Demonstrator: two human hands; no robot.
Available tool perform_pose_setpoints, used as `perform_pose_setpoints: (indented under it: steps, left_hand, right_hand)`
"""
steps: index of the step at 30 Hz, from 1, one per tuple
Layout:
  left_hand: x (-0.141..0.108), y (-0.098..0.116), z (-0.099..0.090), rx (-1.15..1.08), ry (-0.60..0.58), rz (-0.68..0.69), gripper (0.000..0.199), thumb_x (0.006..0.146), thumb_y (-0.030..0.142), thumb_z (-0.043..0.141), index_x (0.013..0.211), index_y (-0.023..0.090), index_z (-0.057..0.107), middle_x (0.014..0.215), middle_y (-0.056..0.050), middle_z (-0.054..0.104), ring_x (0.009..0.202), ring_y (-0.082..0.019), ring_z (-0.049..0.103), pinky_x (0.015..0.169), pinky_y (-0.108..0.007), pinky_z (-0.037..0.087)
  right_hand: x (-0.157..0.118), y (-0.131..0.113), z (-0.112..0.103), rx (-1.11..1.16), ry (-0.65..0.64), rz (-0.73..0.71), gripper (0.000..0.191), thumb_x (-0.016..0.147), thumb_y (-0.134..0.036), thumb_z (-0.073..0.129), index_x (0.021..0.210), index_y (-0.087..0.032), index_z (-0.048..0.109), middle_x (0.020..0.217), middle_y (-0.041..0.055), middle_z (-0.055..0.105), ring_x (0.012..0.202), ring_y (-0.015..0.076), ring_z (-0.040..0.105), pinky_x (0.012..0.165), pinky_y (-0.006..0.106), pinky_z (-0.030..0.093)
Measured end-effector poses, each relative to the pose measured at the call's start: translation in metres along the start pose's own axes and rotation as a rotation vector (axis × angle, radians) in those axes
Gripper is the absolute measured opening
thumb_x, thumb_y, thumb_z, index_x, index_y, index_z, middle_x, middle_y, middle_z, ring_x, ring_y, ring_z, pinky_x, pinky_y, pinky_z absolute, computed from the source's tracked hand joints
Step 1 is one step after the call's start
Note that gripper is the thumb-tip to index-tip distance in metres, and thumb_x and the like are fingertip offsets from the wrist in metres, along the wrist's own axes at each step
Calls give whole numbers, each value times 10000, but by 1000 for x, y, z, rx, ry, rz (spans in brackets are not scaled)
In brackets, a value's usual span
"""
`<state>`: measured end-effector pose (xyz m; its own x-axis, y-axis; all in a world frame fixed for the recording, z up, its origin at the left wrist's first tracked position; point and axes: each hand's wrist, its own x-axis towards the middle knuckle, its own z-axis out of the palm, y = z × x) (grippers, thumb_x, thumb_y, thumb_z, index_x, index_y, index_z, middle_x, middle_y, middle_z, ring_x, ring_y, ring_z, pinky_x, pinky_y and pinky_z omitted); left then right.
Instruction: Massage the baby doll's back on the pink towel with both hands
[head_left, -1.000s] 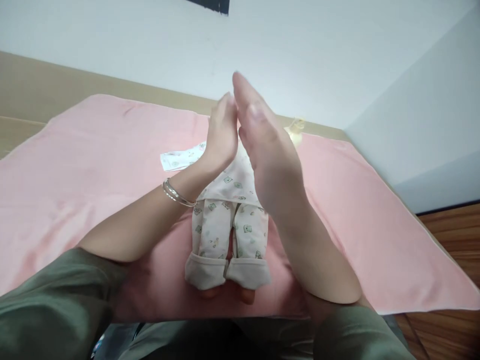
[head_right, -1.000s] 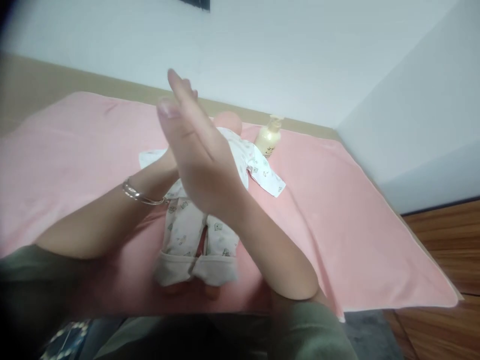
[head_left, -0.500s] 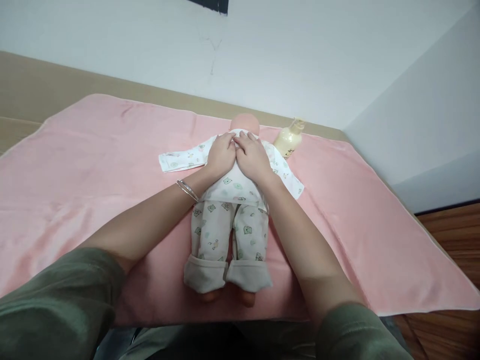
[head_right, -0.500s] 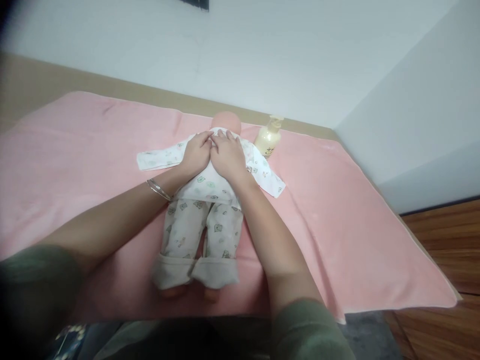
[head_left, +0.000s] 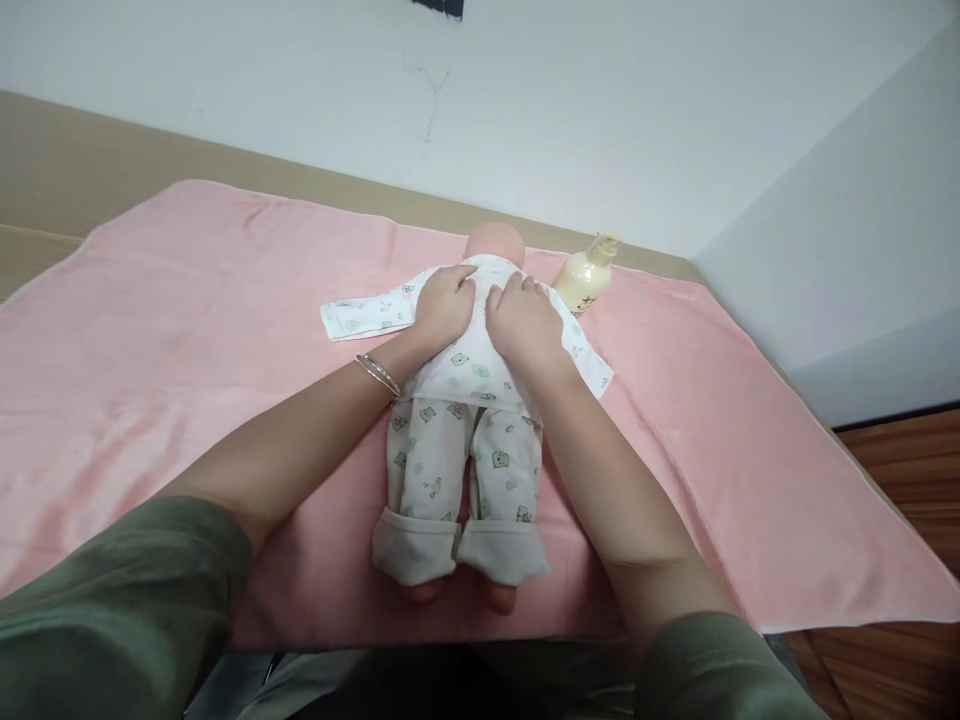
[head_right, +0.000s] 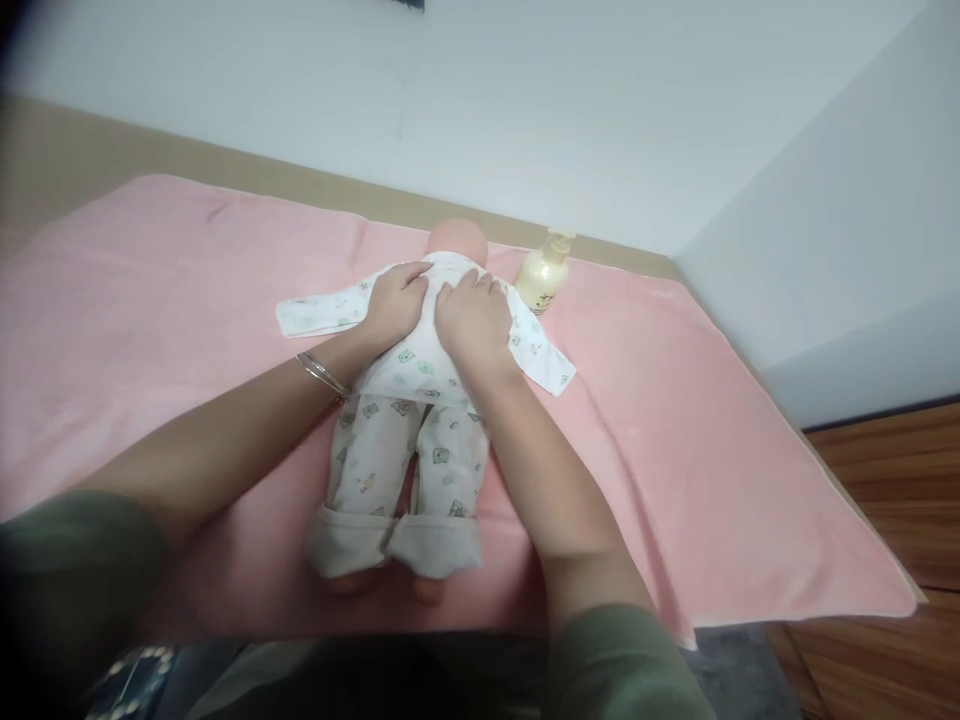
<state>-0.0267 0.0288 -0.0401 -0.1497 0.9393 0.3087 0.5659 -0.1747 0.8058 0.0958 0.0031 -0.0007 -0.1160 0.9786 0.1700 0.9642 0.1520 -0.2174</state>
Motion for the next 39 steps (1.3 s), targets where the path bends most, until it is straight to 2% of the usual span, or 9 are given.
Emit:
perform_pose_setpoints:
  steps: [4, 7, 10, 13, 18, 23, 28, 32, 39]
  left_hand:
    - [1, -8, 4, -94, 60, 5, 466, 919, 140, 428, 1225, 161, 779, 1355, -76, 763, 1303, -222, 679, 1233, -372, 487]
    - [0, -10, 4, -88, 64, 29, 474, 932, 147, 398, 1215, 168, 778, 1336, -78, 770, 1260, -220, 695, 1191, -359, 518]
    - [-1, -7, 3, -50, 66, 27, 495, 925, 135, 403, 1272, 149, 756, 1398, -85, 738, 1342, -222, 657, 1247, -355, 474]
    - [-1, -5, 3, -39, 55, 21, 510, 921, 125, 404, 1303, 128, 742, 1419, -95, 726, 1364, -227, 649, 1267, -369, 459]
    - [0, -7, 4, -45, 68, 9, 506, 904, 117, 413, 1279, 136, 753, 1411, -87, 732, 1364, -236, 650, 1273, -391, 460]
    - [-1, -8, 3, -56, 78, 9, 474, 909, 134, 414, 1219, 163, 771, 1360, -79, 757, 1307, -230, 679, 1224, -365, 506]
    - [-2, -5, 3, -45, 74, 21, 466, 902, 136, 429, 1214, 175, 772, 1366, -82, 755, 1318, -239, 679, 1241, -397, 494]
    - [-1, -3, 3, -47, 66, 16, 483, 896, 130, 436, 1250, 150, 764, 1393, -92, 741, 1348, -243, 663, 1258, -400, 478]
    - [-1, -9, 4, -70, 76, 22, 470, 892, 134, 444, 1226, 186, 770, 1370, -58, 753, 1348, -235, 647, 1261, -385, 474]
  right_hand:
    - [-9, -15, 1, -47, -43, -206, 630, 1057, -224, 344, 1636, 24, 367, 1744, 273, 294, 1662, 402, 257, 1374, 559, 210]
    - [9, 6, 3, 113, -123, -399, 588, 1053, -266, 371, 1627, -178, 464, 1769, 85, 330, 1687, 312, 219, 1393, 591, 142]
    - [30, 36, 6, 280, -130, -365, 582, 1071, -428, 386, 1621, -262, 473, 1786, 16, 290, 1697, 258, 196, 1400, 553, 142]
    - [38, 45, 9, 306, -87, -232, 666, 1065, -458, 371, 1667, -174, 379, 1797, 93, 243, 1693, 287, 211, 1390, 563, 159]
    - [14, 13, 7, 144, -23, -109, 672, 1064, -350, 326, 1625, 16, 375, 1700, 277, 385, 1610, 412, 366, 1321, 625, 284]
    - [-5, -7, -5, 26, -127, -237, 637, 1054, -280, 374, 1659, -79, 372, 1783, 223, 222, 1679, 431, 181, 1354, 636, 206]
    - [26, 23, -1, 217, -150, -238, 658, 1043, -410, 394, 1649, -154, 406, 1795, 143, 241, 1688, 346, 208, 1381, 580, 187]
    - [34, 31, 5, 224, -71, -99, 700, 1050, -462, 351, 1636, -81, 384, 1747, 195, 340, 1656, 365, 287, 1350, 607, 247]
    - [-10, -13, -1, 3, 6, -112, 614, 1023, -220, 299, 1501, 126, 468, 1579, 384, 484, 1505, 464, 485, 1253, 621, 379]
